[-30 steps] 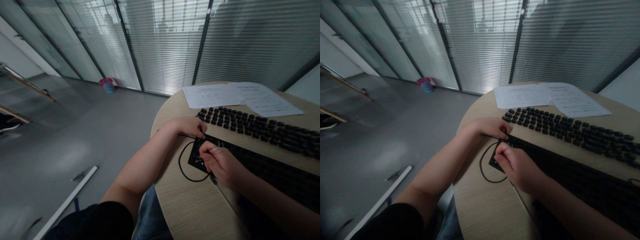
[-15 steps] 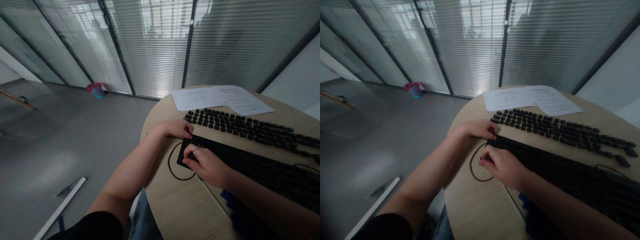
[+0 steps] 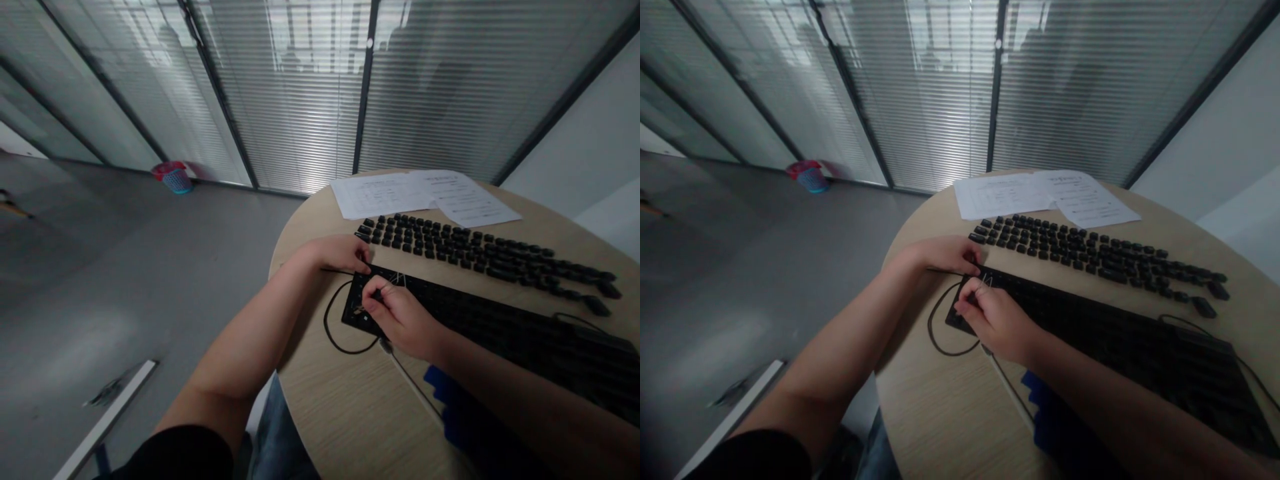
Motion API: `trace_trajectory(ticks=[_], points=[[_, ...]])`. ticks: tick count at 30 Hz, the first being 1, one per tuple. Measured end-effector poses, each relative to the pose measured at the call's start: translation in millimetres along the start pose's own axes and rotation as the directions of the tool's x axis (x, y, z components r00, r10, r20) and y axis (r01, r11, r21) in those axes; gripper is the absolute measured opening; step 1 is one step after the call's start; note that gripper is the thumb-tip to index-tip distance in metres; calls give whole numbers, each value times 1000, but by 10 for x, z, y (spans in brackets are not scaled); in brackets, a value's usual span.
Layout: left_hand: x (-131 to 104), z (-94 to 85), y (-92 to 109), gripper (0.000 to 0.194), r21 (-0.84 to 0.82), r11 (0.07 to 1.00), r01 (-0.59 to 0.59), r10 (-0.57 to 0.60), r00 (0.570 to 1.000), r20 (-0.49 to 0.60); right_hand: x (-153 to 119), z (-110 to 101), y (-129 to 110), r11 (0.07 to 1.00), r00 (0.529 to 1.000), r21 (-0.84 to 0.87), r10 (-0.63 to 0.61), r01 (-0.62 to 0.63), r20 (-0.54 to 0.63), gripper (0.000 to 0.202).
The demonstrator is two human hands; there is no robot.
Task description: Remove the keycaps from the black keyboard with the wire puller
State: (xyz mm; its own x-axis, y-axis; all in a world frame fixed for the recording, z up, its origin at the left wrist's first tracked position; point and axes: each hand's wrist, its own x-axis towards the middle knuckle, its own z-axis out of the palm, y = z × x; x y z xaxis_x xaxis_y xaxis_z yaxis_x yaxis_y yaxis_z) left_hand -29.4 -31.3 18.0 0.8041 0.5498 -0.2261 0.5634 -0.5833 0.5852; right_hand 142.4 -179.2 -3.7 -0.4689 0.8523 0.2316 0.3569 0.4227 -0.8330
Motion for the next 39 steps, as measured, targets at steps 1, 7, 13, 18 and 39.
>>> trace_trajectory(ticks=[1,7,13,18,39], points=[[2,1,0,18,4,1000,-4,4,1000,-4,2,0,4,1000,1000,1,9,-9,3,15],[26,19,-3,19,21,1000,8,-8,1000,-14,26,9,-20,998,998,-64,22,-18,63,14],[38,21,-5,17,17,1000,-9,9,1000,-13,10,29,-56,978,987,-195,-50,79,152,15],[36,23,-24,18,31,999,-20,21,999,-28,-2,31,-34,963,979,-221,-116,152,168,20],[35,23,27,19,41,999,8,-8,1000,-17,-68,16,60,964,976,-153,-219,216,-4,14]])
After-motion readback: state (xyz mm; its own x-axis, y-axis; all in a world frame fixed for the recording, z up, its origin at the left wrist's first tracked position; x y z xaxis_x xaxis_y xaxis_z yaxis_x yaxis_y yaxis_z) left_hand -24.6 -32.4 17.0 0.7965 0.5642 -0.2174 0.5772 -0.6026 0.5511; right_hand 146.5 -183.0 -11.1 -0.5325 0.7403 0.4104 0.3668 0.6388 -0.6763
